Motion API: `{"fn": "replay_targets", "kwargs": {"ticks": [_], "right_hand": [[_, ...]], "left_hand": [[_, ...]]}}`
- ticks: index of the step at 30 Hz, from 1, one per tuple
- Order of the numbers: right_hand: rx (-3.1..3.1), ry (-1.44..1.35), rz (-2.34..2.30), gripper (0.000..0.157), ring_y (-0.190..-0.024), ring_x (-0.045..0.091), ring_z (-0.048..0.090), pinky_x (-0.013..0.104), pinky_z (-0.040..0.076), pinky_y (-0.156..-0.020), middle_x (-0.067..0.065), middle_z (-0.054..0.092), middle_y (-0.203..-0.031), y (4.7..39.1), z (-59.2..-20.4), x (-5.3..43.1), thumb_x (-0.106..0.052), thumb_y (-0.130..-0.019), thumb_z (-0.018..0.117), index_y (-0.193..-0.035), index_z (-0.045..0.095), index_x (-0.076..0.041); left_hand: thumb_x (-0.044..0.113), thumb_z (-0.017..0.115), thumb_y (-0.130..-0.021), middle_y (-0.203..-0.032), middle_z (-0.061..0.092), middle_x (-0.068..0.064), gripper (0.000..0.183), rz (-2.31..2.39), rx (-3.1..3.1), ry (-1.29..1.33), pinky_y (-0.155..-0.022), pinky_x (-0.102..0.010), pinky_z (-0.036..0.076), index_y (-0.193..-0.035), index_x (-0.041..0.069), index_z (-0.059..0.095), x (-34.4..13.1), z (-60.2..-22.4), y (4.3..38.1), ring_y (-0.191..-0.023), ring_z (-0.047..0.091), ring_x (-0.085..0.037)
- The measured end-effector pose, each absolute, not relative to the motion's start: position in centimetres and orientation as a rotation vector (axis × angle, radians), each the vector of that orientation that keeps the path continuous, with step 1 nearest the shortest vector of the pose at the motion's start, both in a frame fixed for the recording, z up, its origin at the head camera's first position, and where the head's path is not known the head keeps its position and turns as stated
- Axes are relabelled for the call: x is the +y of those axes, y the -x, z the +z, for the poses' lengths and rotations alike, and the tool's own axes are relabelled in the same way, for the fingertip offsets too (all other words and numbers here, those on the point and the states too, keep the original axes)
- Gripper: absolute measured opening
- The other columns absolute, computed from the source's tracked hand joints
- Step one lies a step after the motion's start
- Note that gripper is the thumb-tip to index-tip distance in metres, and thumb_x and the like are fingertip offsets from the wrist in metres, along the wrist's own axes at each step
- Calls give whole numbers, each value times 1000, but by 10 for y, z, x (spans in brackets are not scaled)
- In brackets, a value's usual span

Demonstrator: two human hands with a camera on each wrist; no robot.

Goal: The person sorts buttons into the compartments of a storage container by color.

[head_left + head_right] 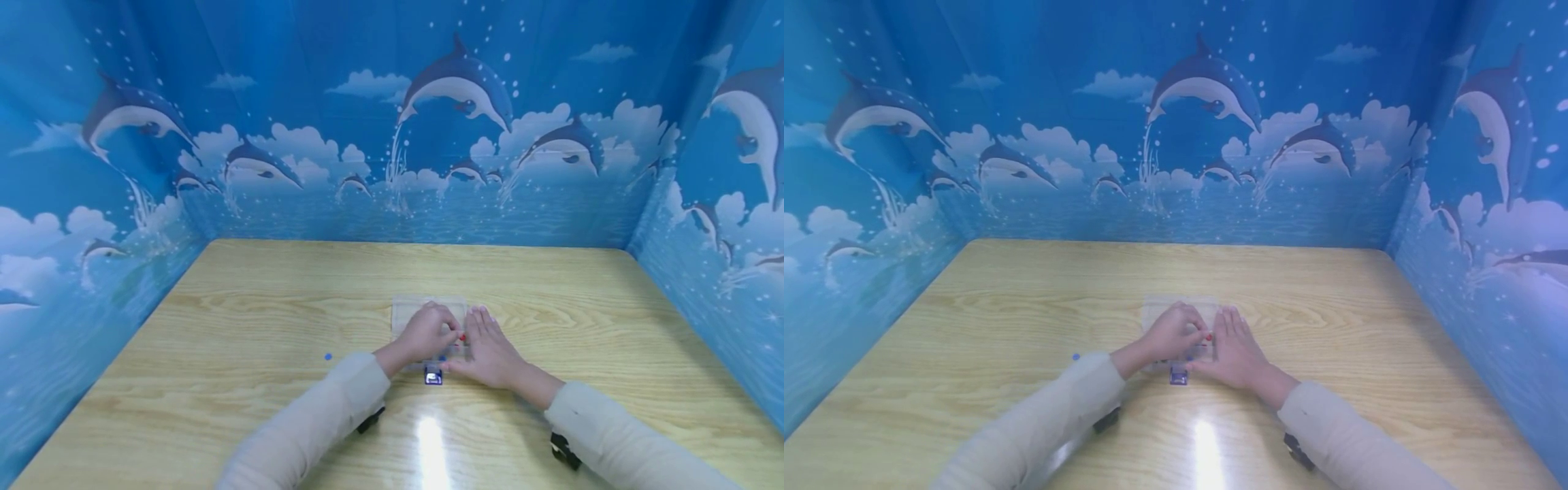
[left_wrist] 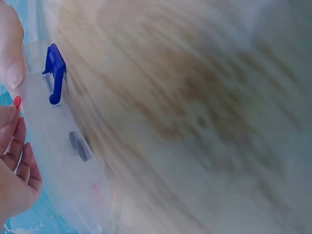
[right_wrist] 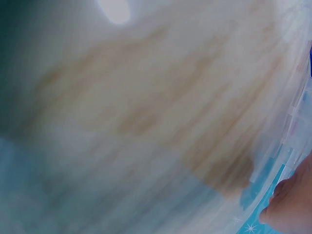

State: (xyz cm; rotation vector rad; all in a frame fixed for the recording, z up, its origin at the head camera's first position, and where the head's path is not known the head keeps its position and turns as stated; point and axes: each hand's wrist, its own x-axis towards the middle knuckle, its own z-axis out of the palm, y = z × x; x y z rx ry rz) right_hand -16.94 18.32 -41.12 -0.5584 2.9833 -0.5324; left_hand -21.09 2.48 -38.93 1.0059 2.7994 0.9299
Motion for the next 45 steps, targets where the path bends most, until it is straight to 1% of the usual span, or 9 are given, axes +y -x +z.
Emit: {"fn": "replay_targets", "kwargs": {"ticks": [11,17,24,31,41,45], "right_hand": [[2988,564,-532,106,-139,47,6,57,13,-112,34,12,-148,169,-412,183,-64,-81,54,-141,15,13],[2987,569,-528,104,-139,47,6,56,12,-112,34,12,-148,169,-413,183,-63,-81,53,-140,17,15],[2981,562,-528,104,-140,46,5,56,12,-113,33,11,-149,168,-413,183,-63,-81,53,-141,16,14],[2990,564,-515,105,-139,47,6,56,13,-112,34,12,-148,168,-412,182,-64,-81,53,-141,16,14],[2989,558,-493,105,-139,46,6,55,12,-113,34,12,-149,168,-413,183,-64,-81,53,-141,16,15],[2990,557,-487,104,-139,46,6,55,12,-113,34,12,-148,168,-413,183,-64,-82,52,-140,16,15]], "left_hand": [[16,67,-84,-82,70,2,7,883,2844,-1055,-85,-21,44,-84,11,72,27,-391,210,-85,56,-11],[18,66,-85,-86,71,1,9,903,2831,-1072,-93,-25,43,-87,11,72,22,-393,210,-88,60,-11],[20,65,-86,-90,71,2,12,973,2803,-1088,-93,-25,43,-91,12,71,12,-393,209,-92,59,-12],[18,65,-86,-90,71,-1,12,1084,2781,-1137,-98,-31,41,-91,9,71,2,-396,208,-93,59,-14],[21,66,-86,-92,71,0,14,1076,2814,-1104,-91,-31,45,-94,10,71,-11,-396,207,-94,57,-14],[23,66,-86,-93,70,0,16,1072,2804,-1065,-91,-32,45,-96,11,71,-16,-394,206,-95,57,-14]]}}
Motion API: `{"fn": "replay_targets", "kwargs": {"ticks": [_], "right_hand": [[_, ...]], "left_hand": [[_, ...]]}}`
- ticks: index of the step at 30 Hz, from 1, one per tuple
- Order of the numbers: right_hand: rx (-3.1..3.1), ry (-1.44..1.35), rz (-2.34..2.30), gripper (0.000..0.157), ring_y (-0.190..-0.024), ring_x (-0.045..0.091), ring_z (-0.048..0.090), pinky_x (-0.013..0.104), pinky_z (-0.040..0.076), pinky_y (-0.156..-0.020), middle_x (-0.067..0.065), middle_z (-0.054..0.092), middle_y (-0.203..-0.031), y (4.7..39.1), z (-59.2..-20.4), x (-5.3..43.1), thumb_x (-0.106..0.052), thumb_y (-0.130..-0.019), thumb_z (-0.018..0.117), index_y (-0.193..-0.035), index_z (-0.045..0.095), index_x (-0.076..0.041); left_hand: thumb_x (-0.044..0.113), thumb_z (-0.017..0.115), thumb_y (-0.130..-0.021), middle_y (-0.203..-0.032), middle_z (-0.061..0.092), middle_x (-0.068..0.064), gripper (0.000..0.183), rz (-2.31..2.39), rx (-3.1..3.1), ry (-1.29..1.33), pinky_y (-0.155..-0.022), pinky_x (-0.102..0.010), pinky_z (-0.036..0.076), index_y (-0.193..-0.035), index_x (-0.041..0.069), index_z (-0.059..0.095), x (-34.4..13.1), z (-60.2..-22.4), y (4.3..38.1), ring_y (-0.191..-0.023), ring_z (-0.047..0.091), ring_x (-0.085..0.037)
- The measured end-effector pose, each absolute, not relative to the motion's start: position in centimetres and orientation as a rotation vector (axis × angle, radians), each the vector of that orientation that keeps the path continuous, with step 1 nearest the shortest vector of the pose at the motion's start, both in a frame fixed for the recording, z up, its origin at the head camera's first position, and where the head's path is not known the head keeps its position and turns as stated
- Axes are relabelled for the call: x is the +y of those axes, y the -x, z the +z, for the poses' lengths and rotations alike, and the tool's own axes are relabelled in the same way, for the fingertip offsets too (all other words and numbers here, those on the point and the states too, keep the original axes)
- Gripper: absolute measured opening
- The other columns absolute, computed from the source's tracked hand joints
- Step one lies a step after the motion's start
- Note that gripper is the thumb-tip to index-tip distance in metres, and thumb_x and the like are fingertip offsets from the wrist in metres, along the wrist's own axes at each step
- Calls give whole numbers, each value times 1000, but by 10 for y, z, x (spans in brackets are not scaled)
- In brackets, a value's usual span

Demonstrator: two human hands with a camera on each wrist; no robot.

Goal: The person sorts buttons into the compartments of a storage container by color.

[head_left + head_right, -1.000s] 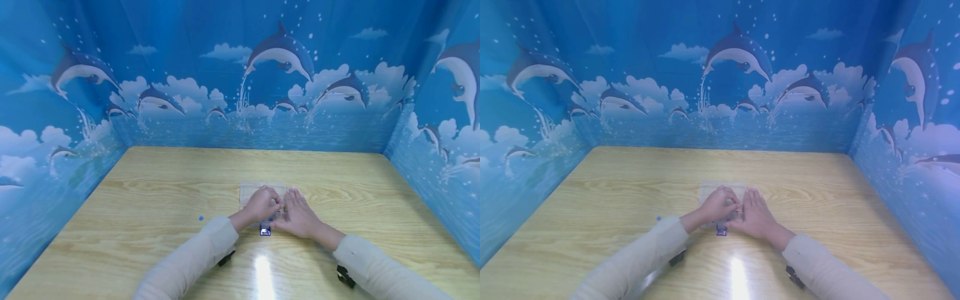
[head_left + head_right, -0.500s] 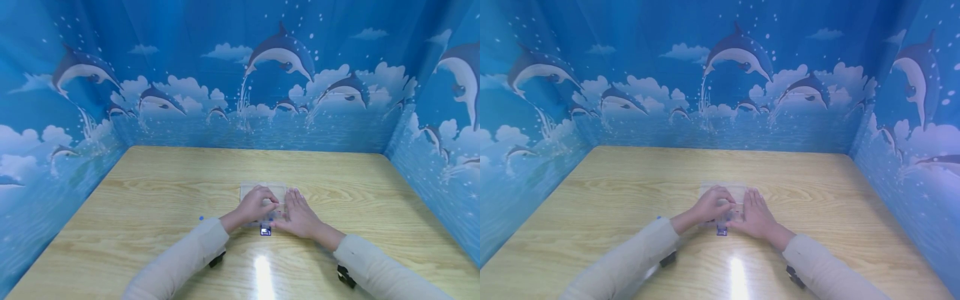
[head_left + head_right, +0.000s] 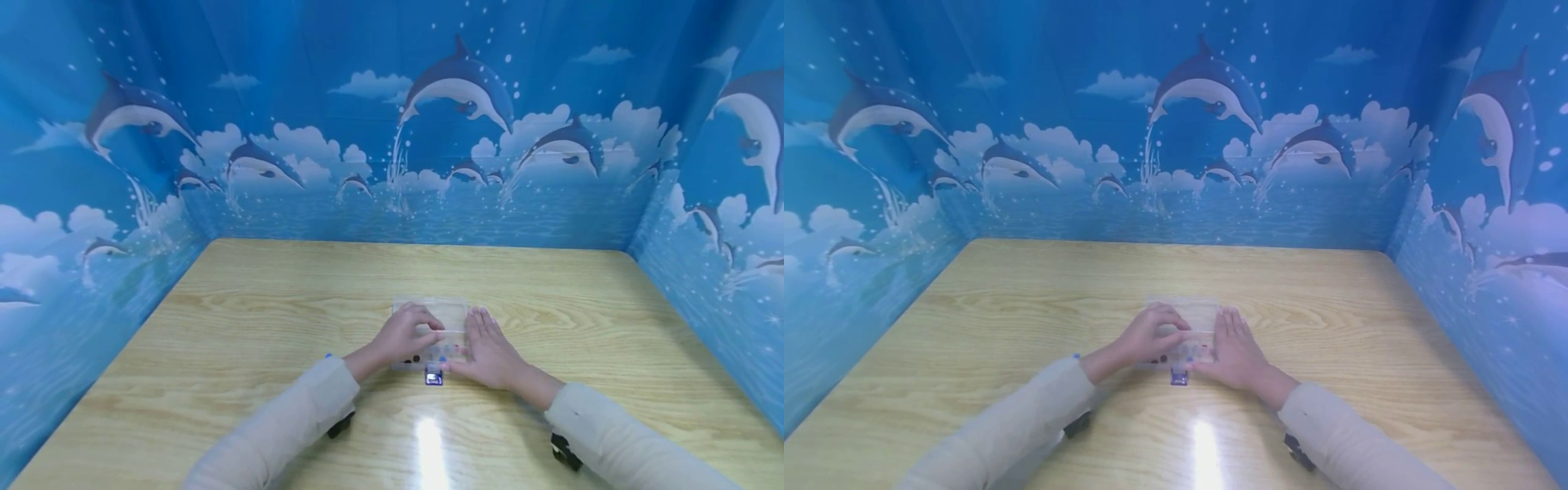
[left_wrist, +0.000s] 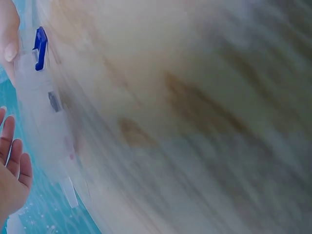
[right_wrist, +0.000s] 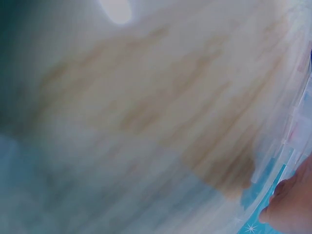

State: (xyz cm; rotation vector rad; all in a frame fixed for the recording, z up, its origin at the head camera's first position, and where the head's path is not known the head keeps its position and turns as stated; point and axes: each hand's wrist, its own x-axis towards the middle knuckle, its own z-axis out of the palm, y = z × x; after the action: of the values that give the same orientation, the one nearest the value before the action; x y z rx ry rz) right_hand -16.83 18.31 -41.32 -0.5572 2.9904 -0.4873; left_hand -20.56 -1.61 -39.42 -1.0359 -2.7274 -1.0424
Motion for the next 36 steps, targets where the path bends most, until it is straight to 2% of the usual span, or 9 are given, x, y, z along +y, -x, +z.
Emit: {"fn": "replay_targets", "kwargs": {"ticks": [5,13,25,29,36], "right_hand": [[2996,556,-473,106,-139,46,7,55,12,-113,33,11,-149,168,-414,183,-65,-81,51,-141,15,14],[2994,541,-476,106,-140,46,6,54,12,-114,33,11,-149,168,-413,182,-64,-81,52,-141,14,14],[2997,531,-470,107,-140,45,6,53,11,-114,33,11,-149,169,-413,183,-65,-81,51,-141,12,14],[2995,531,-477,108,-140,45,6,53,11,-114,33,11,-149,169,-413,182,-66,-81,52,-141,12,14],[3002,542,-461,107,-140,46,7,52,12,-114,33,12,-149,168,-413,183,-67,-80,51,-141,15,14]], "left_hand": [[24,65,-86,-94,70,0,17,-1047,-2748,1012,-94,-36,44,-96,11,71,-24,-394,204,-99,56,-16],[23,67,-85,-91,69,-2,18,-1040,-2720,1011,-93,-37,44,-93,9,71,-38,-398,206,-95,57,-17],[21,69,-83,-90,69,-2,17,-1062,-2712,971,-85,-35,47,-94,8,72,-58,-398,203,-92,57,-17],[22,69,-82,-92,70,-2,17,-1059,-2721,947,-87,-35,47,-94,9,72,-65,-400,202,-94,57,-17],[21,71,-81,-91,69,-3,17,-1060,-2717,925,-88,-37,46,-92,9,71,-75,-402,201,-94,57,-18]]}}
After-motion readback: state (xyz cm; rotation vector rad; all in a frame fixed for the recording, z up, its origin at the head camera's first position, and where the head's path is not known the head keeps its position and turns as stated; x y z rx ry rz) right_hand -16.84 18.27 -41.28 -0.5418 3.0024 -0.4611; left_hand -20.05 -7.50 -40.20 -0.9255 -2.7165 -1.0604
